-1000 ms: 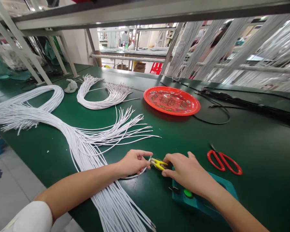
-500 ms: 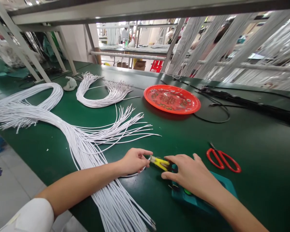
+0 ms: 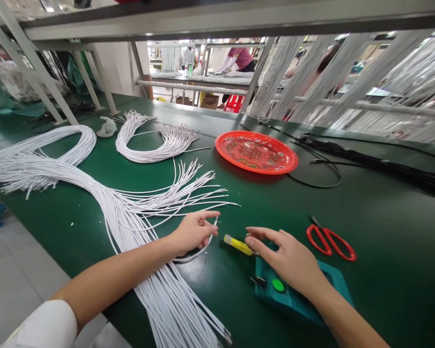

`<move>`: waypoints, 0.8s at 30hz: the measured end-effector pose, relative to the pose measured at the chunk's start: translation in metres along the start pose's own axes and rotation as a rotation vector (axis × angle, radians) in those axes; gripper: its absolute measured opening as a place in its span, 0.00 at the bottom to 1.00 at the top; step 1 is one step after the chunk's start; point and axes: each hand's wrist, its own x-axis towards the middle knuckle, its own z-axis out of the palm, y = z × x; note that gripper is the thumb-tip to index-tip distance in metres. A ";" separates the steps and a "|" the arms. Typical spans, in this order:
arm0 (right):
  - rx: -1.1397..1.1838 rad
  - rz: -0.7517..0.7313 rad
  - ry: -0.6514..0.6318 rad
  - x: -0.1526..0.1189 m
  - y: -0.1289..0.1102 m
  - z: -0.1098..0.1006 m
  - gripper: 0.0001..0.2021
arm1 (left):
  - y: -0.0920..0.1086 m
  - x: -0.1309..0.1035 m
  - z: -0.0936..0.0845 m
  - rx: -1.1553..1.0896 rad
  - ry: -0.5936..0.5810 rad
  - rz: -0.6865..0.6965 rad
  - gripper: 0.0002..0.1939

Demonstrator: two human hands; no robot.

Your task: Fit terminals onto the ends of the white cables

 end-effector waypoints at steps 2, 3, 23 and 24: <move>0.030 0.023 0.033 0.000 0.000 -0.001 0.24 | 0.013 0.003 -0.006 0.034 0.064 0.062 0.25; 0.041 0.033 0.045 -0.001 0.000 -0.001 0.24 | 0.019 0.006 -0.011 0.051 0.106 0.107 0.25; 0.085 0.085 0.032 -0.001 0.001 0.000 0.23 | 0.006 -0.041 -0.022 1.124 -0.438 0.438 0.13; 0.083 0.081 0.035 -0.001 0.001 0.000 0.23 | 0.002 -0.049 -0.018 1.125 -0.583 0.386 0.12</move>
